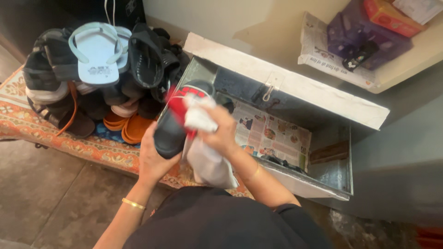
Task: The person wipes several pairs of shoes and sandals with a white cloth, taking them from a metal shoe cabinet and placing them on a nearby bench. The person also ties the laces on a pair of sneakers.
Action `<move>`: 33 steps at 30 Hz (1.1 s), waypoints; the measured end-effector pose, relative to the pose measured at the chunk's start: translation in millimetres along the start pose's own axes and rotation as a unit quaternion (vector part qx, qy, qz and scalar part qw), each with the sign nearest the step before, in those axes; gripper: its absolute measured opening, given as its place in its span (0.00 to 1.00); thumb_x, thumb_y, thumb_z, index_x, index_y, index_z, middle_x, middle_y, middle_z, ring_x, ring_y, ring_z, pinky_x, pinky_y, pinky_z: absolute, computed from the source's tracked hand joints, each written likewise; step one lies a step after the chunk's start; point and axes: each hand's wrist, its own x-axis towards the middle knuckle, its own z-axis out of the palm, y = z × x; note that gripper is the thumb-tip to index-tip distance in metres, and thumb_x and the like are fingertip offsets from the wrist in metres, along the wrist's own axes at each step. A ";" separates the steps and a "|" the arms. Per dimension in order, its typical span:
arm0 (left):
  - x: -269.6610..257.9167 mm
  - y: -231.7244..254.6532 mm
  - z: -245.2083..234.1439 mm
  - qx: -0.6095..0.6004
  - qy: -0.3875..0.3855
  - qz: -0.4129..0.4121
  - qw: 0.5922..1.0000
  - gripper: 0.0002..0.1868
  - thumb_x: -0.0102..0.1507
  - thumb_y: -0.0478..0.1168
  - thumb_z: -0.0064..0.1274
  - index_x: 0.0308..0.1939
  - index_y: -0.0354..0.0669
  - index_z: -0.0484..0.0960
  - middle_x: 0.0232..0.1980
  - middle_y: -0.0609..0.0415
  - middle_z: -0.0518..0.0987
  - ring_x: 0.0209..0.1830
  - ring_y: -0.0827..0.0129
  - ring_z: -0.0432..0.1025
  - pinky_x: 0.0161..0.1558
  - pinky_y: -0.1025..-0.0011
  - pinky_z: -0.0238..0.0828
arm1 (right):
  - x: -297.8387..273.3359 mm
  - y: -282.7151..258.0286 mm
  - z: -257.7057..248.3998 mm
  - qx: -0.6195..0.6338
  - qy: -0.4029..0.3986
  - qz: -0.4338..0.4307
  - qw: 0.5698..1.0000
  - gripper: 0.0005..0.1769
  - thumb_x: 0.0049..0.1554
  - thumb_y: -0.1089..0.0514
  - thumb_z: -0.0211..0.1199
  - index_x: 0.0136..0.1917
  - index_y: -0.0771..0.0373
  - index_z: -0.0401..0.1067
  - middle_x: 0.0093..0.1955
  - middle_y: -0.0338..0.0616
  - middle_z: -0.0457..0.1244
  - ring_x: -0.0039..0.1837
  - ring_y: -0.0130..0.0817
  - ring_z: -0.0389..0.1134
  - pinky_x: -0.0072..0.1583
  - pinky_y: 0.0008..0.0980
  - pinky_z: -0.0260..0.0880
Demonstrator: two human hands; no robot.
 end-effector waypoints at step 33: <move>43.0 63.6 -42.4 0.074 0.017 0.299 0.951 0.52 0.48 0.38 0.73 0.74 0.44 0.63 0.74 0.37 0.63 0.75 0.40 0.61 0.74 0.52 0.59 | -12.4 -70.4 -32.6 0.050 -0.201 -0.026 0.978 0.32 0.44 0.67 0.62 0.62 0.53 0.77 0.47 0.48 0.68 0.52 0.50 0.67 0.56 0.42 0.69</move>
